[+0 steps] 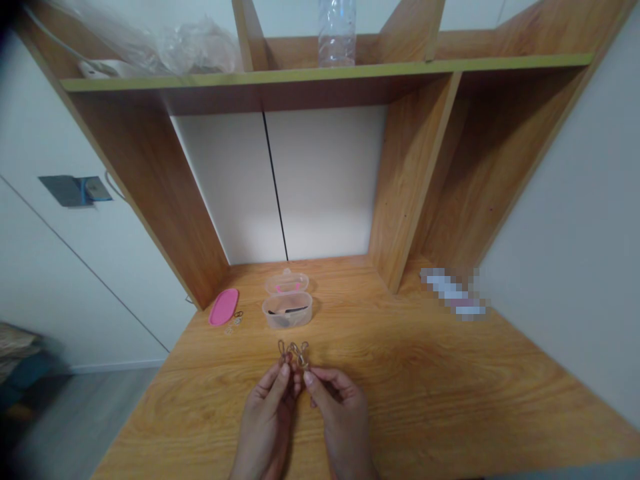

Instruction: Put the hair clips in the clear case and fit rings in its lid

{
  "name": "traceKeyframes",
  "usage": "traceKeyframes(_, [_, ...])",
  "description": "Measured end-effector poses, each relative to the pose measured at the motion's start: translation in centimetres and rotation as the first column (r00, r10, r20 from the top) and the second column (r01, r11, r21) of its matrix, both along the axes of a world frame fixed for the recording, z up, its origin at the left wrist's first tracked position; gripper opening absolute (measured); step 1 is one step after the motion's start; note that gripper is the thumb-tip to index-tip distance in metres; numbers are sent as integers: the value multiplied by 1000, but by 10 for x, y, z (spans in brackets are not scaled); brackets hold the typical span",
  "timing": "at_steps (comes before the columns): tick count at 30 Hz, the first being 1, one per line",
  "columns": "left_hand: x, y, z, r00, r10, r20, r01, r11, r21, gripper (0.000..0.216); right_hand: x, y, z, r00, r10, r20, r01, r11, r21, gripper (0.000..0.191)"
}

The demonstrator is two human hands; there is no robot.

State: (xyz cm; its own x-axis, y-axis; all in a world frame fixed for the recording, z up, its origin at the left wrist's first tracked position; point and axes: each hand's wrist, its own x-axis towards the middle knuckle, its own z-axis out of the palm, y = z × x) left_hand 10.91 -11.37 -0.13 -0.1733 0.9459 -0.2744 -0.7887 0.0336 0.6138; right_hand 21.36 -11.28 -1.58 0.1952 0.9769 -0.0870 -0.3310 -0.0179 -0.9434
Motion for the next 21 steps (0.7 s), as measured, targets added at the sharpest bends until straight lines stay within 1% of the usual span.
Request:
traceKeyframes(4, [0, 0, -4, 1000, -3, 9, 2, 1000, 25, 36, -1, -1, 1, 999, 9, 49, -9, 1000, 1, 33])
traceKeyframes(9, [2, -3, -6, 994, -84, -69, 91, 992, 92, 29, -3, -4, 11, 997, 17, 73, -19, 1000, 20, 30])
traceKeyframes(11, [2, -5, -4, 988, -106, -110, 117, 989, 95, 30, -5, -5, 17, 996, 22, 81, -25, 999, 26, 31])
traceKeyframes(14, [2, -6, -3, 987, -103, -121, 113, 990, 84, 32, -8, -4, 22, 995, 17, 96, -20, 999, 37, 32])
traceKeyframes(17, [0, -6, -4, 987, -91, -132, 103, 991, 87, 31, -9, -4, 22, 993, -9, 119, 4, 999, 39, 34])
traceKeyframes(21, [0, -6, -7, 981, -104, -164, 116, 991, 67, 37, -9, -5, 18, 989, 6, 148, -16, 998, 68, 34])
